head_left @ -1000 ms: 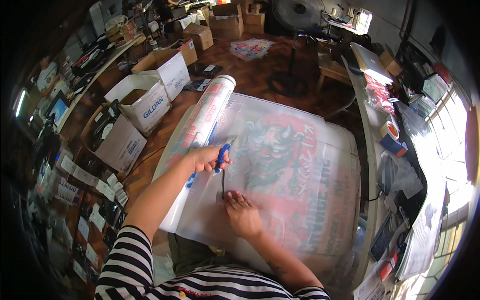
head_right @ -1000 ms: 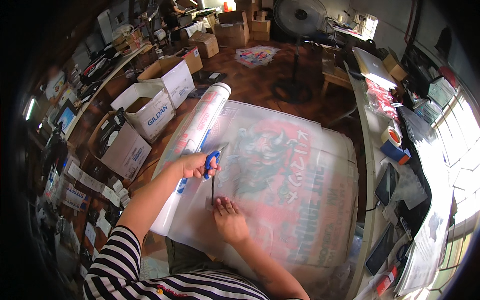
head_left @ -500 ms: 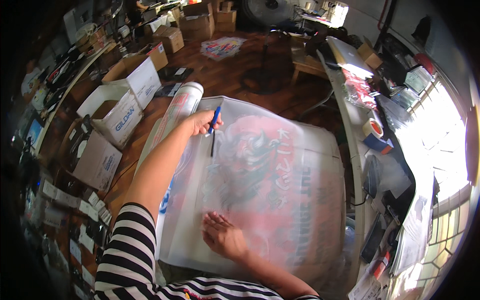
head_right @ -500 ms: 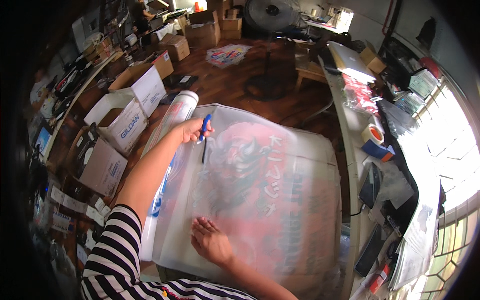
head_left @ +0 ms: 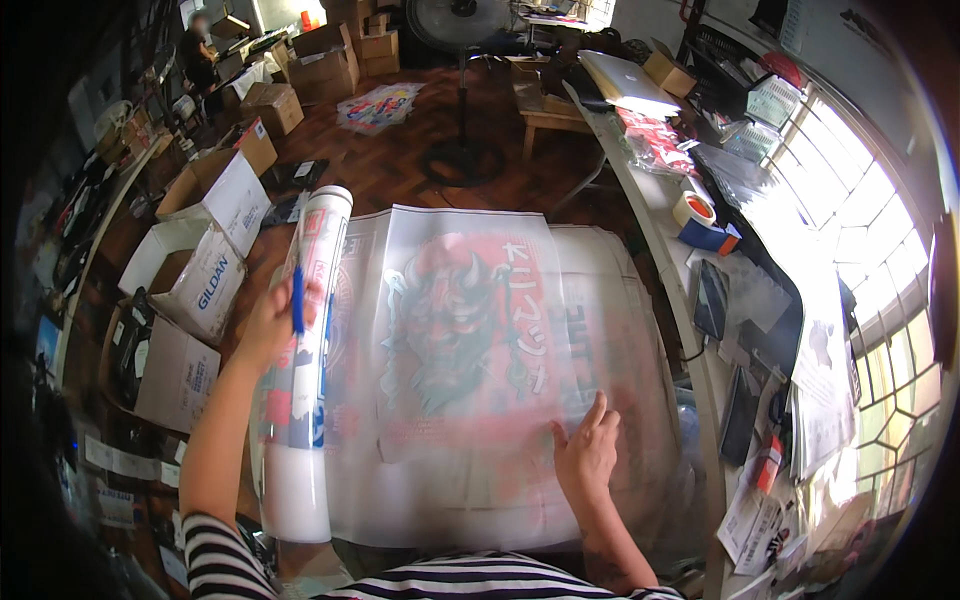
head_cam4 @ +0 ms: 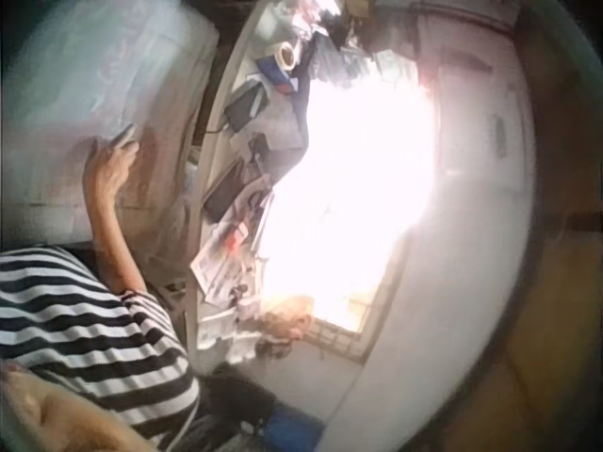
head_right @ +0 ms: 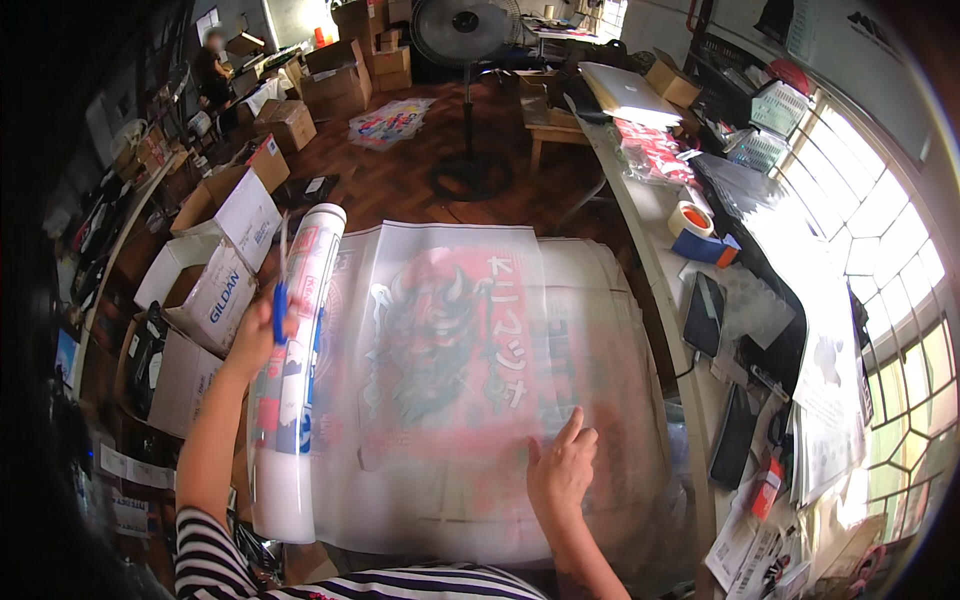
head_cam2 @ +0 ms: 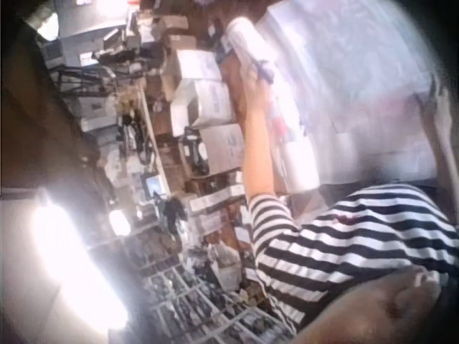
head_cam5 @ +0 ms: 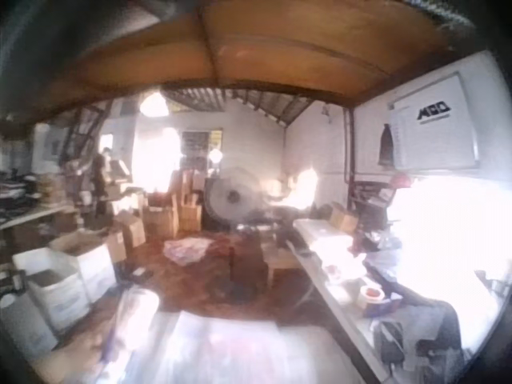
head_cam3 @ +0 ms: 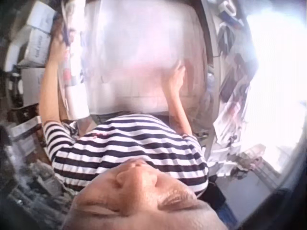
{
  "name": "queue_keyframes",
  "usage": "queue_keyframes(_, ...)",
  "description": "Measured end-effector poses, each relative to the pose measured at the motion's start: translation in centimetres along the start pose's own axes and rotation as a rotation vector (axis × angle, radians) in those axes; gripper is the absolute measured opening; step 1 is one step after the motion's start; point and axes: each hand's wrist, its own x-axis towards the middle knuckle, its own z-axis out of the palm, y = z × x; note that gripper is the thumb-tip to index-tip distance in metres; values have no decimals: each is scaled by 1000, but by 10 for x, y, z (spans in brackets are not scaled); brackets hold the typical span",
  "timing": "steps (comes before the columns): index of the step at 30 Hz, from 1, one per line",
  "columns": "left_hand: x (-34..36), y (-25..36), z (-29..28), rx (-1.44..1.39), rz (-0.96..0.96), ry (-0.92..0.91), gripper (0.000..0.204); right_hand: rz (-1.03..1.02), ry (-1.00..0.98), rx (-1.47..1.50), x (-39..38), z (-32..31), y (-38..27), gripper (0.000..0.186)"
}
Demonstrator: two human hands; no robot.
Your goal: The person uses blue-handled scissors to cut sections from a large roll of translucent printed material on a wooden table. They repeatedly unroll the sheet, cut a section, and move the cut piece aside to reveal the next design on the roll.
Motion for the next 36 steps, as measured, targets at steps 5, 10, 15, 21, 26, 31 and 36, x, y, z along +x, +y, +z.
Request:
queue_keyframes(5,-118,-6,-40,56,-147,32,23,-46,-37,-44,8,15,15,62)
queue_keyframes(10,-214,-2,-46,428,-35,218,27,10,93,-6,-1,12,-6,53)
queue_keyframes(15,-273,-29,-41,463,71,365,41,61,-50,-33,16,24,2,59)
queue_keyframes(21,-303,-36,-43,704,174,393,47,141,7,-75,14,22,-12,60)
queue_keyframes(26,-312,-33,-39,650,205,461,45,202,-88,-8,18,21,-8,62)
queue_keyframes(31,-319,-43,-38,616,185,493,42,145,45,-172,6,35,-4,74)
queue_keyframes(36,-326,-43,-30,528,170,515,40,112,-5,-165,-55,12,0,94)
